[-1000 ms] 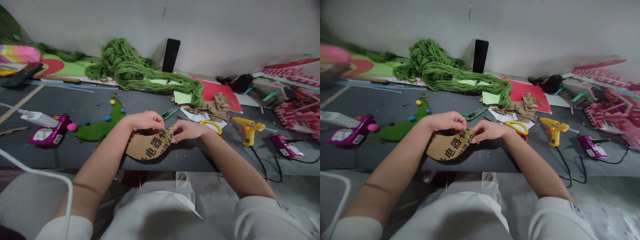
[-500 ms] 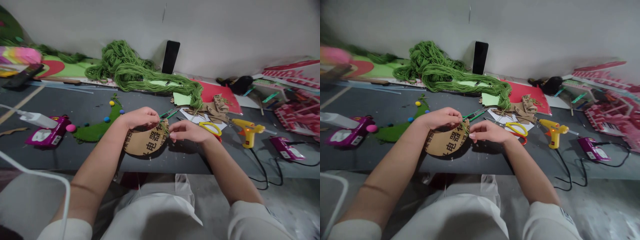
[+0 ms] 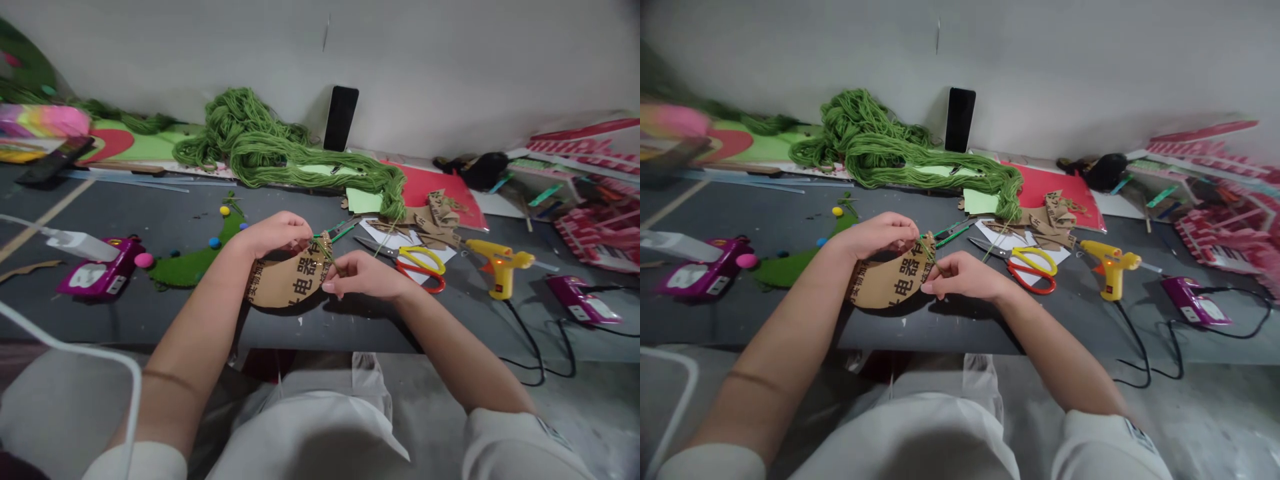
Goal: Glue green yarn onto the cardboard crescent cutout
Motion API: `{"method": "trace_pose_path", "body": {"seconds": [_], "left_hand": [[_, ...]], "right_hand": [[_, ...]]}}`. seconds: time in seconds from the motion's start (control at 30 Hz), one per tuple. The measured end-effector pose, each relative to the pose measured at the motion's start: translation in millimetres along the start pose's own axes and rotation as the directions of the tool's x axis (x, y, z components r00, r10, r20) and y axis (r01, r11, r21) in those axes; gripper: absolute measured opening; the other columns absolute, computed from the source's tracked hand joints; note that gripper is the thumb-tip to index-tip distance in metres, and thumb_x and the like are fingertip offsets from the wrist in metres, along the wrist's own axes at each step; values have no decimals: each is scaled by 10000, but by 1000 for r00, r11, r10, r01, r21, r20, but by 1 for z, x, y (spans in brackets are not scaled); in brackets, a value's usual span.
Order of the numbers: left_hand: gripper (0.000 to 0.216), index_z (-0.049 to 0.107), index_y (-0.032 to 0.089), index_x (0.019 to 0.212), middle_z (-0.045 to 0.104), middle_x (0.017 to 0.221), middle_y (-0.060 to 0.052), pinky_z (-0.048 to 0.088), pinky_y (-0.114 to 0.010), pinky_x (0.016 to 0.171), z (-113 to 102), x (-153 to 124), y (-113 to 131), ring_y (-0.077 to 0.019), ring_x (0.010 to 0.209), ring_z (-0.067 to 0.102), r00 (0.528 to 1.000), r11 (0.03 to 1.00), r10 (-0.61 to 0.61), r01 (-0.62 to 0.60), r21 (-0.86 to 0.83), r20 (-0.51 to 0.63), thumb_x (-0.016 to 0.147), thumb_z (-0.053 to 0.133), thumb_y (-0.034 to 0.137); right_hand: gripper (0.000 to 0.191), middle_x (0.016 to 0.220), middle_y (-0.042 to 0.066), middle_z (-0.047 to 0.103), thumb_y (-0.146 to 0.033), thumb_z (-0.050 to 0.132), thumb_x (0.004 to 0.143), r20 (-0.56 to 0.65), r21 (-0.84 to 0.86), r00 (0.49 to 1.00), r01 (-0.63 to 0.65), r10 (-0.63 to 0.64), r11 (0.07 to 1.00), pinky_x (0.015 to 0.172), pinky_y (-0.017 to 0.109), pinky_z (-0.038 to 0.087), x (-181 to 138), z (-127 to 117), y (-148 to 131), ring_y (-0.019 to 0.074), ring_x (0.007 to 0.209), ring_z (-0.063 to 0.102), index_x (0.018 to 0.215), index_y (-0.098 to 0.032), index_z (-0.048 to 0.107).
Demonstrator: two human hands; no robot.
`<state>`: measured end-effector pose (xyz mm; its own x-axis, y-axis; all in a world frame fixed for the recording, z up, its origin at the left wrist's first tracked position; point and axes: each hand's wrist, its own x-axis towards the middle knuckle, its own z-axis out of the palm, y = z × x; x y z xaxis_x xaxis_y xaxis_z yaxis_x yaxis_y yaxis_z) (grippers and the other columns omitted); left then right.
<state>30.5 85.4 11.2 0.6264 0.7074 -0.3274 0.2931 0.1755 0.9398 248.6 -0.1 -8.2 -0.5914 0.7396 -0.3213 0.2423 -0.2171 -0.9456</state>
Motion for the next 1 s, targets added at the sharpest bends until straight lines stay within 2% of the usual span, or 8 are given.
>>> {"method": "trace_pose_path", "body": {"seconds": [0.3, 0.47, 0.5, 0.57, 0.63, 0.73, 0.83, 1.0], "left_hand": [[160, 636, 154, 841, 681, 768, -58, 482, -238, 646, -5, 5, -7, -127, 673, 611, 962, 977, 122, -72, 202, -245, 873, 573, 298], [156, 625, 189, 952, 717, 951, -72, 500, -233, 740, -4, -12, 4, -147, 850, 642, 592, 875, 482, -296, 382, -646, 897, 560, 320], [157, 630, 192, 909, 710, 876, -60, 492, -224, 694, -3, -19, 8, -141, 792, 633, 572, 862, 507, -331, 384, -645, 897, 559, 331], [258, 633, 188, 746, 660, 667, -40, 453, -218, 564, 1, -34, 17, -125, 607, 583, 743, 869, 493, -396, 296, -454, 900, 538, 373], [334, 665, 177, 673, 640, 566, -47, 422, -232, 478, 8, -43, 22, -122, 483, 540, 952, 935, 293, -305, 183, 91, 872, 571, 429], [367, 705, 156, 750, 706, 654, -80, 446, -239, 481, 23, -38, 18, -136, 495, 584, 781, 942, -156, -67, 330, 605, 845, 635, 504], [394, 638, 160, 797, 705, 727, -55, 432, -223, 481, 37, -21, 5, -125, 526, 601, 847, 933, -159, -38, 357, 506, 843, 642, 551], [462, 644, 147, 889, 681, 801, -54, 432, -243, 492, 41, 0, -12, -125, 553, 591, 984, 987, 154, -157, 28, 85, 854, 612, 607]], "right_hand": [[340, 593, -18, 612, -434, 806, 705, -172, 41, 985, -19, 26, 999, 506, 211, 283, 8, 11, 3, 63, 516, 434, 722, -134, 645], [319, 568, -23, 571, -402, 788, 708, -301, 108, 954, 30, 4, 994, 479, 215, 256, 8, 3, 5, 65, 497, 408, 674, -148, 598], [322, 567, -24, 563, -400, 787, 706, -333, 131, 943, 51, -4, 990, 474, 217, 246, 9, 1, 5, 64, 492, 402, 668, -150, 587], [336, 563, -28, 545, -397, 786, 704, -402, 183, 915, 105, -23, 977, 467, 222, 226, 10, -5, 5, 61, 479, 386, 652, -157, 557], [348, 554, -33, 529, -386, 789, 701, -472, 225, 880, 172, -47, 959, 463, 228, 214, 11, -10, 5, 56, 465, 368, 639, -163, 530], [351, 544, -41, 514, -369, 795, 697, -547, 258, 833, 260, -81, 930, 457, 233, 198, 11, -14, 3, 47, 448, 334, 639, -166, 515], [352, 536, -54, 490, -366, 798, 705, -580, 276, 805, 340, -127, 899, 454, 229, 176, 10, -14, 2, 44, 444, 313, 656, -170, 510], [334, 526, -59, 470, -360, 792, 728, -632, 277, 748, 463, -203, 842, 459, 224, 188, 8, -11, 1, 50, 454, 331, 669, -171, 523]]}}
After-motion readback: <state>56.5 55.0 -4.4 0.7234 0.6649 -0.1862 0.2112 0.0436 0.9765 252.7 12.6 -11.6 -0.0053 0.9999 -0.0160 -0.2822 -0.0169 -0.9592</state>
